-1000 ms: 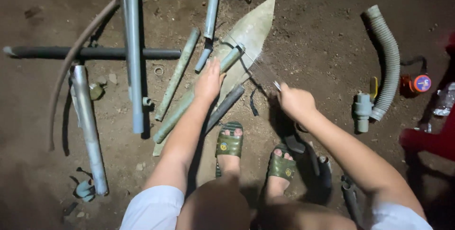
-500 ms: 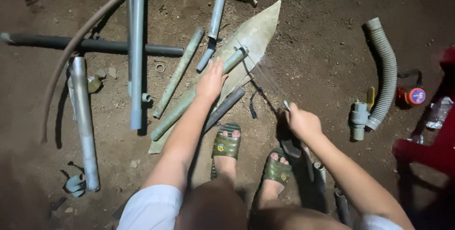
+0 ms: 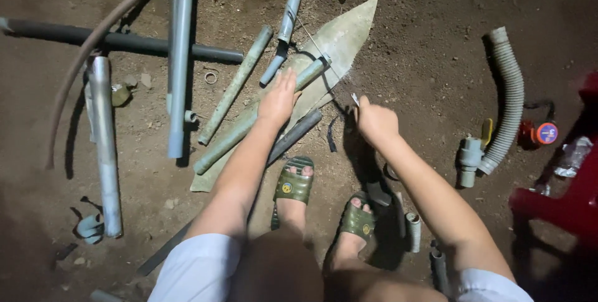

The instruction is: The person sits on the ground and uses a hand saw to cut a short metal pipe that is resting on a shovel blade. They hold the pipe steady with one hand while sawing with the other, eventually cutting through the pipe.

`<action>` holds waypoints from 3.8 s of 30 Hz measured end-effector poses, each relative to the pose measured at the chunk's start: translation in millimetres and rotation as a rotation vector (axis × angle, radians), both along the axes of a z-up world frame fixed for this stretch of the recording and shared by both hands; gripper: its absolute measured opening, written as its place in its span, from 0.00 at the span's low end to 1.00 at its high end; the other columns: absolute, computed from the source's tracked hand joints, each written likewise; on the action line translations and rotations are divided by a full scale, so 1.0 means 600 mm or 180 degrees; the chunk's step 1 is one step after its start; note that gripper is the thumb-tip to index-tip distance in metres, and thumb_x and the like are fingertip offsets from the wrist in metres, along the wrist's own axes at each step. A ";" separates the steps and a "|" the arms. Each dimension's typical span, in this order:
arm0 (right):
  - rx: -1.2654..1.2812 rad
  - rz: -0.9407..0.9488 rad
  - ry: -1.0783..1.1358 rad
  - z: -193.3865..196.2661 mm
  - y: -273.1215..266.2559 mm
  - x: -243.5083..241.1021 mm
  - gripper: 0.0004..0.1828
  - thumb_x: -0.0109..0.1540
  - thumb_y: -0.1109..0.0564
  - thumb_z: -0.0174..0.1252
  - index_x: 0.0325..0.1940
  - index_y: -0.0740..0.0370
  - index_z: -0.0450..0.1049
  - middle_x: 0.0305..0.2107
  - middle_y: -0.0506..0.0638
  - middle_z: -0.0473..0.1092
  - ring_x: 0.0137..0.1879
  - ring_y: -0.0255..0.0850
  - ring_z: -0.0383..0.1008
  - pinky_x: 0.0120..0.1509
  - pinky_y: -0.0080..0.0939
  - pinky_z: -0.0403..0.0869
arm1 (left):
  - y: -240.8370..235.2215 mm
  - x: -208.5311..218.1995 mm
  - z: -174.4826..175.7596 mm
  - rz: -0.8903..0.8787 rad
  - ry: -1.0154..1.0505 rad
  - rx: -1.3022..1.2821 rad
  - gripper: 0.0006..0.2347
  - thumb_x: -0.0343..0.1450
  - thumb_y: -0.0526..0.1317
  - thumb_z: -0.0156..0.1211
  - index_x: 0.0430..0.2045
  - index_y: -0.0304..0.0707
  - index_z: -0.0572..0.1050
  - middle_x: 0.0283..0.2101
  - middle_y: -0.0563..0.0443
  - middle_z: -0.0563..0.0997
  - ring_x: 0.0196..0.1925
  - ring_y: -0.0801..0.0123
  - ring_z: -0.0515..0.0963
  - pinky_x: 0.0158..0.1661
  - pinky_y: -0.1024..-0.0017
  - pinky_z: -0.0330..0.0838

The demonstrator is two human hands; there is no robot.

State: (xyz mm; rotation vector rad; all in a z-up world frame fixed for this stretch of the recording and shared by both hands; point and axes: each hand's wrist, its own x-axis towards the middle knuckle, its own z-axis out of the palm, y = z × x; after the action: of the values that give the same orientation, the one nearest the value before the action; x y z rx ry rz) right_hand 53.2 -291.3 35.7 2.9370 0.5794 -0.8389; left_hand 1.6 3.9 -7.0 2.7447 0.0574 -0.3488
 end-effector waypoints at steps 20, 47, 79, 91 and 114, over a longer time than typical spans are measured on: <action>0.0087 -0.0199 0.0188 0.010 0.019 -0.017 0.21 0.74 0.39 0.41 0.53 0.56 0.68 0.32 0.64 0.81 0.45 0.65 0.85 0.51 0.67 0.80 | 0.007 -0.004 -0.048 -0.0031 0.0021 0.0126 0.27 0.82 0.51 0.51 0.75 0.41 0.56 0.81 0.49 0.59 0.79 0.46 0.63 0.58 0.43 0.80; -0.0228 -0.0300 0.0292 0.061 -0.123 -0.132 0.17 0.73 0.41 0.44 0.51 0.54 0.67 0.31 0.59 0.82 0.42 0.59 0.87 0.50 0.62 0.81 | 0.003 -0.001 -0.036 0.0016 -0.0115 0.0145 0.26 0.81 0.51 0.54 0.71 0.37 0.61 0.80 0.47 0.61 0.77 0.42 0.65 0.64 0.45 0.76; 0.0312 0.0271 -0.0334 -0.018 -0.011 0.021 0.16 0.70 0.43 0.46 0.44 0.55 0.73 0.24 0.57 0.80 0.36 0.57 0.86 0.41 0.60 0.80 | 0.007 -0.005 -0.042 -0.0043 -0.0230 0.0273 0.26 0.79 0.52 0.56 0.70 0.38 0.64 0.77 0.48 0.67 0.75 0.51 0.69 0.67 0.52 0.73; 0.0290 -0.0648 0.0110 0.054 -0.112 -0.077 0.23 0.75 0.38 0.41 0.48 0.58 0.69 0.31 0.66 0.80 0.44 0.65 0.85 0.51 0.65 0.79 | 0.010 -0.011 -0.044 0.0017 -0.0367 0.0278 0.26 0.78 0.52 0.58 0.69 0.37 0.66 0.76 0.46 0.68 0.74 0.50 0.72 0.67 0.54 0.73; 0.0954 -0.0295 0.0253 -0.018 0.052 0.030 0.20 0.75 0.40 0.40 0.52 0.58 0.65 0.40 0.65 0.80 0.47 0.66 0.84 0.53 0.67 0.79 | 0.009 -0.020 -0.040 -0.0004 -0.0624 0.0212 0.28 0.78 0.54 0.59 0.72 0.43 0.64 0.74 0.44 0.71 0.69 0.40 0.75 0.65 0.50 0.74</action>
State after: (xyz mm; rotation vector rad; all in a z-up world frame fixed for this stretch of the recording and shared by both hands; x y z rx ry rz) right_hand 71.1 -260.1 25.2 3.2345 0.6287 -0.9592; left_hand -10.5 9.6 -31.1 2.8301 0.0158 -0.0780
